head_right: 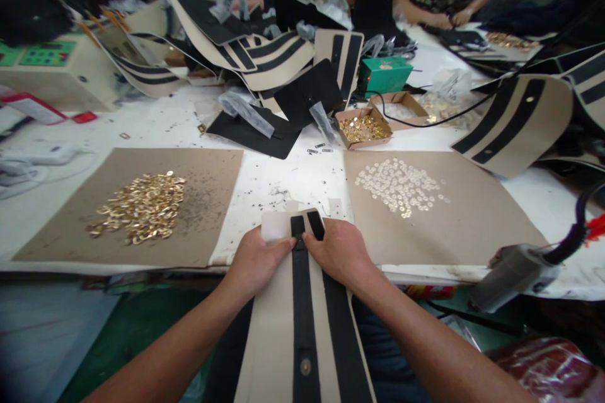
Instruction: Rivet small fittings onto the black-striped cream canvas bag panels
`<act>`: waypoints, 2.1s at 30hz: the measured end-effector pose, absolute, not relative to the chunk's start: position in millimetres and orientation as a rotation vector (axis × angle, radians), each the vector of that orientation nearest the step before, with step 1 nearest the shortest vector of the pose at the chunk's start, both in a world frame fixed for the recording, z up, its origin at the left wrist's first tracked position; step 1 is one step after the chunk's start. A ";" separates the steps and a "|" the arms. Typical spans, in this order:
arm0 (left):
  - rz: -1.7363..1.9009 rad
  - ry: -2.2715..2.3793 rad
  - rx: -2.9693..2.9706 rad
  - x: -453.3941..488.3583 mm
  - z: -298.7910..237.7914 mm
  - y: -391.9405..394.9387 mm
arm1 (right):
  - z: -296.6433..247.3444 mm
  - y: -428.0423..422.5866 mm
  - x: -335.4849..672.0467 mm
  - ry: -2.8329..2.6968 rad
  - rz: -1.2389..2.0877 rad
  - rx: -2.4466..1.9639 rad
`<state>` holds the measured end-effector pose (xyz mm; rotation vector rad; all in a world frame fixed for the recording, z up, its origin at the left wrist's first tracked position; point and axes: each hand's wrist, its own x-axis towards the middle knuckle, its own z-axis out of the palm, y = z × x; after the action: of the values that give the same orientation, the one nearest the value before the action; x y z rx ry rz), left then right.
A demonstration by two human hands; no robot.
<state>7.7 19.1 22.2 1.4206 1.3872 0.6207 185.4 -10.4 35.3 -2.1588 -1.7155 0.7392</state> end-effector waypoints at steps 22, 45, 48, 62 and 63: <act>0.965 1.526 2.166 2.1 25.1 1.9 | 34.7 -9.0 180.0 -1.775 0.596 -2.298; 1.089 1.133 2.267 6.7 -21.5 7.7 | 16.7 -65.6 349.6 -1.492 0.215 -2.262; 1.091 1.131 2.271 6.9 -21.3 7.3 | 13.7 -60.6 353.7 -1.547 0.197 -2.279; 1.049 1.143 2.236 6.5 -16.2 -0.5 | 18.5 -44.5 371.7 -1.751 0.376 -2.331; 1.042 1.148 2.235 6.6 -15.9 -1.1 | 19.7 -44.0 370.3 -1.767 0.355 -2.345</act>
<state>6.6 -1.1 -15.9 2.2347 1.1477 1.0423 370.3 -44.0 19.7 -2.3451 -1.7669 0.3550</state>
